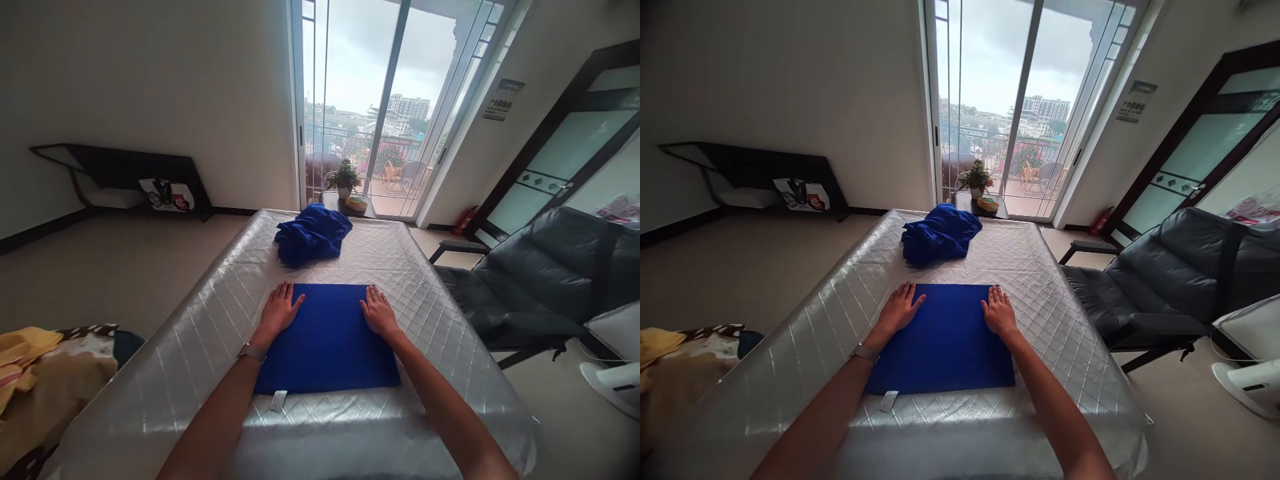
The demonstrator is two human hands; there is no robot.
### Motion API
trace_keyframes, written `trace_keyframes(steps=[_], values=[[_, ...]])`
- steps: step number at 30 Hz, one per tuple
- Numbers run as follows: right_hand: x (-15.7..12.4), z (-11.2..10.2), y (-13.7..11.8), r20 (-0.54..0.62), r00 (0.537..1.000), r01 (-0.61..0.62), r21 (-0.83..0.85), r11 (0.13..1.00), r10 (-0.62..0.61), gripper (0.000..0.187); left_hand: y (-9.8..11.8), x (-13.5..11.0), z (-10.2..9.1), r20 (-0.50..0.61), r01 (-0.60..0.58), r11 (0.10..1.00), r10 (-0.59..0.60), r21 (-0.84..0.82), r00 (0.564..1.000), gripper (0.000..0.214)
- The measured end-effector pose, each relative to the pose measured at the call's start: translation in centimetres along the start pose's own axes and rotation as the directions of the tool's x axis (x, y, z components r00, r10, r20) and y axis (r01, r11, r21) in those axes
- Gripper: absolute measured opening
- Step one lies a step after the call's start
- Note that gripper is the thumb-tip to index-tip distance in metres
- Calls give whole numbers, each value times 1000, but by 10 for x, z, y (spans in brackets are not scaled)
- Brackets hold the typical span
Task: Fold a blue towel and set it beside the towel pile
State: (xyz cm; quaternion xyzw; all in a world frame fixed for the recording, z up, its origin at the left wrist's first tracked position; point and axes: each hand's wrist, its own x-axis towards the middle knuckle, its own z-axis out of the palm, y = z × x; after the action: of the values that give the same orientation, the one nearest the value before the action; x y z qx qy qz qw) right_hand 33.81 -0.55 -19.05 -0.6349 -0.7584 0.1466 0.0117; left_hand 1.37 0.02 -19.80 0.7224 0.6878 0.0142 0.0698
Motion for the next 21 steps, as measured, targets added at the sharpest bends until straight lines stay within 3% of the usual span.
trace_keyframes(steps=[6,10,13,15,17,21], values=[[-28,5,-3,39,999,-24,34,999,23,66,0,0,6,-46,4,1000,-5,-10,999,84],[-29,7,-3,34,998,-46,66,997,44,65,-1,-1,4,-76,10,1000,-8,18,997,85],[-28,8,-2,19,999,-37,79,996,35,64,10,-4,-4,-112,-1,999,6,49,994,89],[-28,8,-2,12,999,-32,84,996,31,64,32,-6,-9,-95,-64,997,68,49,993,90],[-28,9,-1,3,999,-36,89,995,35,64,69,-8,-11,-50,-180,984,180,10,982,87],[-30,12,2,-3,1000,-19,80,997,19,63,156,-11,3,-39,-421,901,419,-105,907,74]])
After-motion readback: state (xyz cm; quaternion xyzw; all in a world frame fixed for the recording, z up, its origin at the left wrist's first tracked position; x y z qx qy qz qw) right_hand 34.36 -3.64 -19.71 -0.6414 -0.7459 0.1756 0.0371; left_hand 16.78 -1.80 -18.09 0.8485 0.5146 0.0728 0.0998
